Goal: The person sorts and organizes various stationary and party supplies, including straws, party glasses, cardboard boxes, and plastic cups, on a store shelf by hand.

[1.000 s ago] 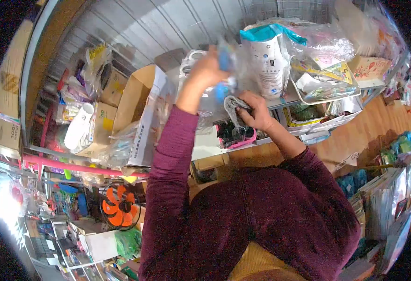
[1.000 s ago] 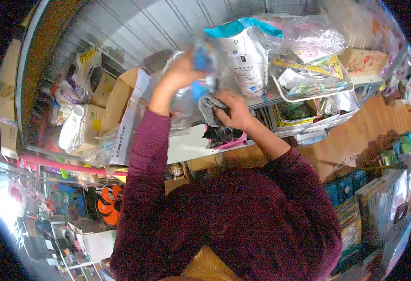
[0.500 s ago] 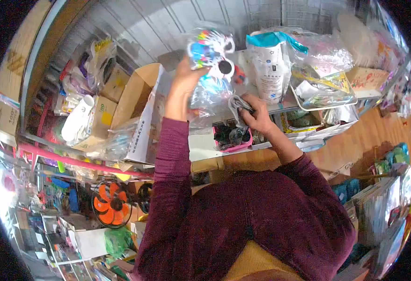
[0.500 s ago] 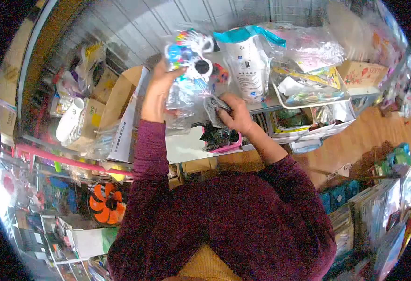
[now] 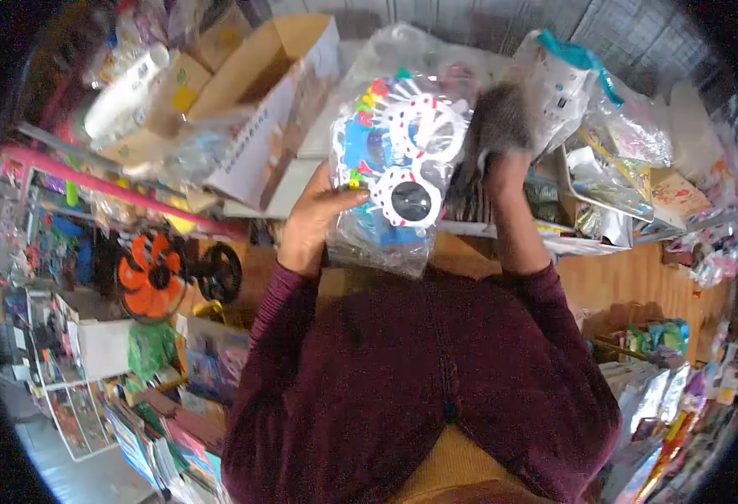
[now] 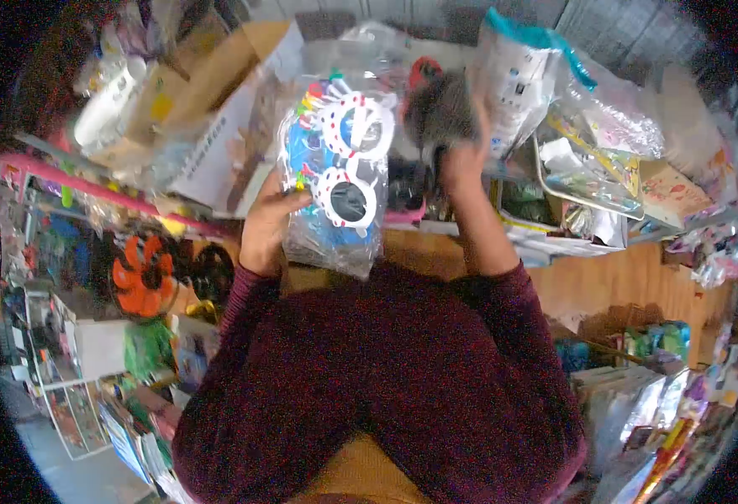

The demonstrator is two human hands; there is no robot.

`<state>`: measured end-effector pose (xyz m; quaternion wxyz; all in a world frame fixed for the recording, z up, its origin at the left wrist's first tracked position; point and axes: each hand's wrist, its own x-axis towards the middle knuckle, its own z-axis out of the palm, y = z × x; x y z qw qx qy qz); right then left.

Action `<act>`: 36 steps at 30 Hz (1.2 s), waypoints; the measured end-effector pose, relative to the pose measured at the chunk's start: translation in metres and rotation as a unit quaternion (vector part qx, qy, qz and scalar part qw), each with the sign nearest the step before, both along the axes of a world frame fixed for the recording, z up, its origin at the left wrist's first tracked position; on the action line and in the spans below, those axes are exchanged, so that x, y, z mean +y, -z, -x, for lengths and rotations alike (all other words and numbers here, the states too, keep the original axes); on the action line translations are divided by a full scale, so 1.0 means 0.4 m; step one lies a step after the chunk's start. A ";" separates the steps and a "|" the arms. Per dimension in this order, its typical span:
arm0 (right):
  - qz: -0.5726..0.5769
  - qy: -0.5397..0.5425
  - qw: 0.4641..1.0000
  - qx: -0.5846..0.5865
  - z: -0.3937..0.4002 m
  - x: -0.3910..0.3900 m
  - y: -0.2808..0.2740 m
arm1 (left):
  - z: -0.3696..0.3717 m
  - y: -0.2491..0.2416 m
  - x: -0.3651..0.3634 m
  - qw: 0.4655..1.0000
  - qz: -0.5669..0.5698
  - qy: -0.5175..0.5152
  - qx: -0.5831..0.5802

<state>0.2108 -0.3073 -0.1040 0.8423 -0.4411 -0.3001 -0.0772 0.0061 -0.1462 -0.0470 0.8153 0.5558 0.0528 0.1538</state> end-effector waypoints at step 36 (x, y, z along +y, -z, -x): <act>0.192 -0.218 0.950 0.113 0.159 0.046 -0.132 | -0.065 -0.037 -0.041 0.982 -0.172 -0.082 0.012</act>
